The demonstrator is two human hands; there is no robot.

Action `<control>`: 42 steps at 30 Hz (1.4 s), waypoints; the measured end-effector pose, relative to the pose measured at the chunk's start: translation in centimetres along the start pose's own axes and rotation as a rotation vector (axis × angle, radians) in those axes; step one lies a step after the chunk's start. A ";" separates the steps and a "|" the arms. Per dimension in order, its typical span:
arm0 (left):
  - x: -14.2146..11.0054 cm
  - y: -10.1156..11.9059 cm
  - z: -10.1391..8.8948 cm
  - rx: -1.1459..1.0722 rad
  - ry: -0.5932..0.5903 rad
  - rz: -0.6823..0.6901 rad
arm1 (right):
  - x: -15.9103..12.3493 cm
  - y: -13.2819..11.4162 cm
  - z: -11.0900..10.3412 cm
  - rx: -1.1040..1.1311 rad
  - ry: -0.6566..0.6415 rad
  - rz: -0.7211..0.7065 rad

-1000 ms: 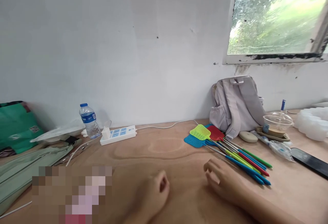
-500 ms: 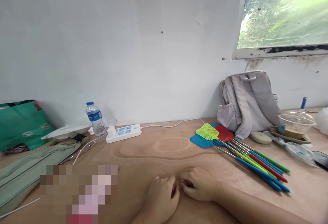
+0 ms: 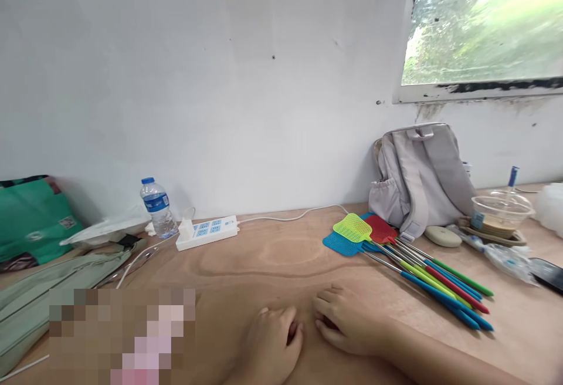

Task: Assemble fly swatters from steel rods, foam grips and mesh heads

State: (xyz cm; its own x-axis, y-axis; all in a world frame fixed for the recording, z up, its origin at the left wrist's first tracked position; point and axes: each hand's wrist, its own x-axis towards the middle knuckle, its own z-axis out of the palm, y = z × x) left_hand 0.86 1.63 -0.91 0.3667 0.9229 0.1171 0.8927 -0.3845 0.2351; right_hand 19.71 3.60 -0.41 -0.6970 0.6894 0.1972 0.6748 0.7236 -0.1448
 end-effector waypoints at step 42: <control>-0.9 1.3 0.0 -0.195 0.197 0.203 | 1.2 -2.2 2.8 1.877 0.675 0.500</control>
State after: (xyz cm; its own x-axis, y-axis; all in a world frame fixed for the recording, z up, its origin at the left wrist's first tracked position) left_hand 1.72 0.28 -0.72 0.4573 0.8131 0.3602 0.7326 -0.5741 0.3657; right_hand 16.75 2.90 -2.58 -0.0930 0.9955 0.0198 -0.5889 -0.0389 -0.8073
